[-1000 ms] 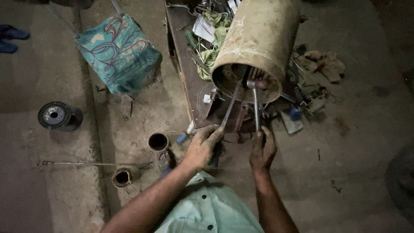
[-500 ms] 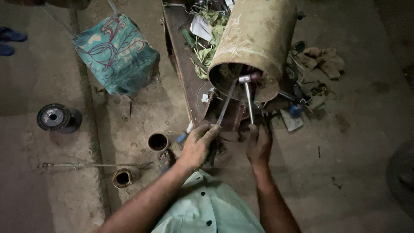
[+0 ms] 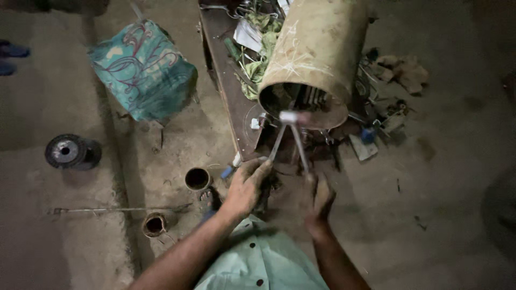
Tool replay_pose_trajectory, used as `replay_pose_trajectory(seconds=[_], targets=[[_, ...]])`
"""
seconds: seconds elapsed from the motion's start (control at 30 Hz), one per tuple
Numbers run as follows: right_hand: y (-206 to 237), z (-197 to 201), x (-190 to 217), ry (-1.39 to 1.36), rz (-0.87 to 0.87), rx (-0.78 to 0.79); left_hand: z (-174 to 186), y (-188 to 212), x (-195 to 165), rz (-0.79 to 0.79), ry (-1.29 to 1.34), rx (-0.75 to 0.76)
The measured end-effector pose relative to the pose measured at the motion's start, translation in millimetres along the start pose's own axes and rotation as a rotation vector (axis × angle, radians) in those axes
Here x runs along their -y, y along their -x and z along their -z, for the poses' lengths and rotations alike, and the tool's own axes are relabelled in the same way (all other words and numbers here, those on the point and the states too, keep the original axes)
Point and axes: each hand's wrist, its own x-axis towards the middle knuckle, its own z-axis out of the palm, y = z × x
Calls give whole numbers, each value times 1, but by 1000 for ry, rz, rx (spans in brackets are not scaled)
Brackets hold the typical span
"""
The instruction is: The person uses a hammer and a metal rod to repeatedly strike the interior of a large metal cylinder. The person holds the rod with one hand and strikes it with the hammer in the other hand, working on the inner surface of the cylinder.
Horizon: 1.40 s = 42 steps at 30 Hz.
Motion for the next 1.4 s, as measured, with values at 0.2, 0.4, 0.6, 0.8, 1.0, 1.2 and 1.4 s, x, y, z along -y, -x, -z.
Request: replay_pose_trajectory(seconds=[0.2, 0.4, 0.6, 0.8, 1.0, 1.2, 1.4], targets=[[27, -22, 7, -324, -102, -102, 0, 3, 8, 21, -15, 27], [22, -31, 33, -319, -220, -42, 2, -3, 12, -56, -43, 95], [8, -63, 58, -484, -574, -98, 8, -3, 7, 17, 87, 171], [11, -84, 59, -580, -448, -210, 10, -3, 2, -177, -106, 192], [6, -79, 50, -504, -581, -104, 11, -6, 9, -172, -155, 175], [16, -75, 56, -376, -427, -276, 13, -9, 15, -190, -127, 212], [7, -69, 65, -277, -736, -72, 13, -6, 9, -166, -147, 184]])
